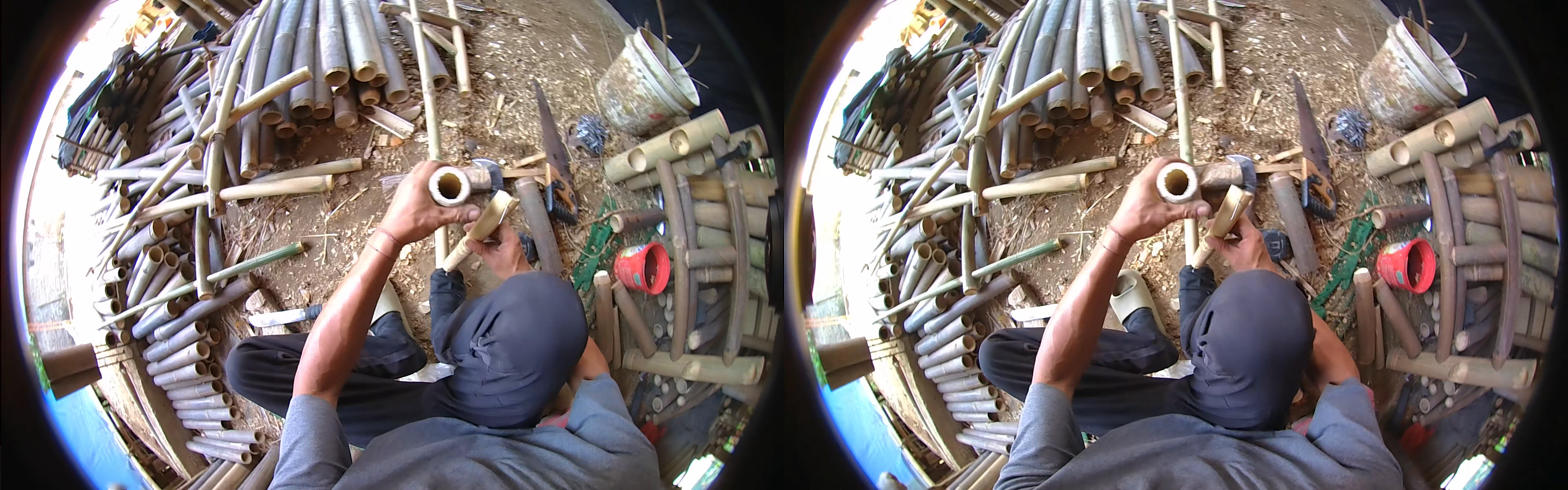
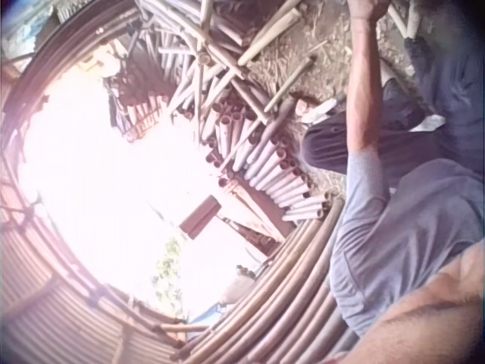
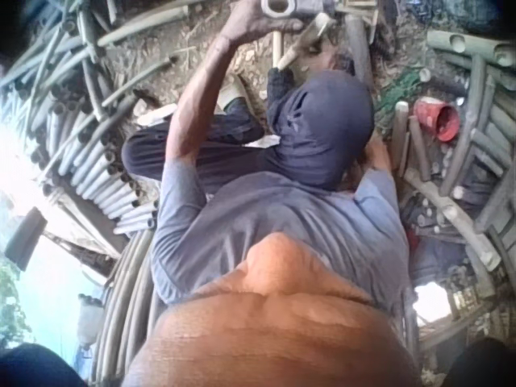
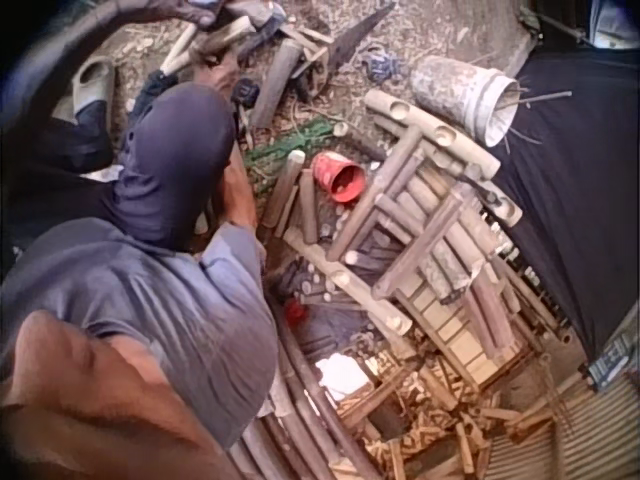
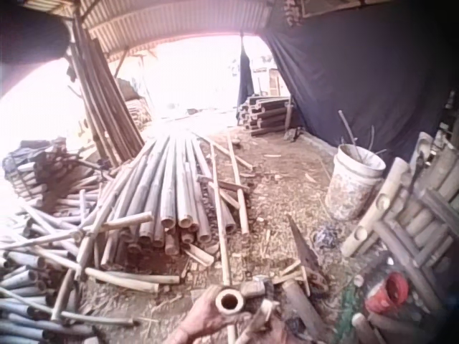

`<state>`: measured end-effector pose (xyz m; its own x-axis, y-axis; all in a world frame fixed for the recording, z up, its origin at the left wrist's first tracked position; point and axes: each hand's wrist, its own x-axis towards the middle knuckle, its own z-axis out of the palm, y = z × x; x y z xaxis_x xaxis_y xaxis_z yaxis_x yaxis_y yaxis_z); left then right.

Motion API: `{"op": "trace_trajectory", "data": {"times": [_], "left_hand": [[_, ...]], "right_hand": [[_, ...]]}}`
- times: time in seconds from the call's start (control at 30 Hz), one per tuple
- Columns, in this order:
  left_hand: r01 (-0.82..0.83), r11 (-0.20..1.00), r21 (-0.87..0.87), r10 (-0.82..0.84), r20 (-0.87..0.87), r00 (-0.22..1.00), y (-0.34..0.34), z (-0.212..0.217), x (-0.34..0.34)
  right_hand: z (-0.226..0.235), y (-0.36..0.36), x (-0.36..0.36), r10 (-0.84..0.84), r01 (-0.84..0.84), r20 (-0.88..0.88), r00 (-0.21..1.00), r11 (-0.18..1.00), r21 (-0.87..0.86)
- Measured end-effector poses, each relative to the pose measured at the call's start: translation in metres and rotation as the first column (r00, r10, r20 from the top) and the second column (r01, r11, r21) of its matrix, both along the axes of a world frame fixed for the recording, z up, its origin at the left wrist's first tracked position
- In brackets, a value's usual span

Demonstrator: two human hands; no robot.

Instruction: The person sits on the ground and uses a hammer to drive bamboo dowels into pre-cut holes in bamboo poles. They assemble a bamboo structure by fitting pieces together and tapping them into place.

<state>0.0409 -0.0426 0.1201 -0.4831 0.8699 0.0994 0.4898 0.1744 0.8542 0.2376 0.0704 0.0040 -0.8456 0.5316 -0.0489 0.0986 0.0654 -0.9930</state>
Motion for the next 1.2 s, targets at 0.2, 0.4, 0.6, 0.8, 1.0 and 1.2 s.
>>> {"op": "trace_trajectory", "data": {"times": [0.2,0.4,0.6,0.8,1.0,1.2], "left_hand": [[0.124,0.828,-0.547,-0.048,0.151,0.987,-0.041,-0.029,-0.015],[0.155,0.811,-0.564,0.120,0.419,0.900,-0.058,-0.098,-0.001],[-0.178,0.962,-0.207,0.214,0.977,0.018,-0.078,-0.109,0.078],[-0.558,0.829,-0.026,0.139,0.977,0.160,-0.055,-0.085,0.120],[-0.664,0.689,0.291,0.341,0.678,0.651,-0.054,-0.069,0.096],[-0.661,0.733,0.159,0.624,0.230,0.747,-0.079,-0.059,0.038]], "right_hand": [[0.009,-0.009,-0.018,0.087,-0.088,0.012,0.996,0.990,0.110],[0.011,-0.007,-0.025,-0.110,0.106,-0.079,0.991,0.993,-0.060],[0.012,-0.002,0.013,-0.455,0.262,-0.088,0.886,0.649,-0.715],[-0.010,-0.019,0.032,-0.393,0.131,-0.073,0.917,0.466,-0.875],[0.044,-0.029,0.025,0.292,-0.018,0.530,0.796,0.887,-0.461],[0.110,0.009,-0.043,0.077,-0.133,0.121,0.990,0.806,0.577]]}}
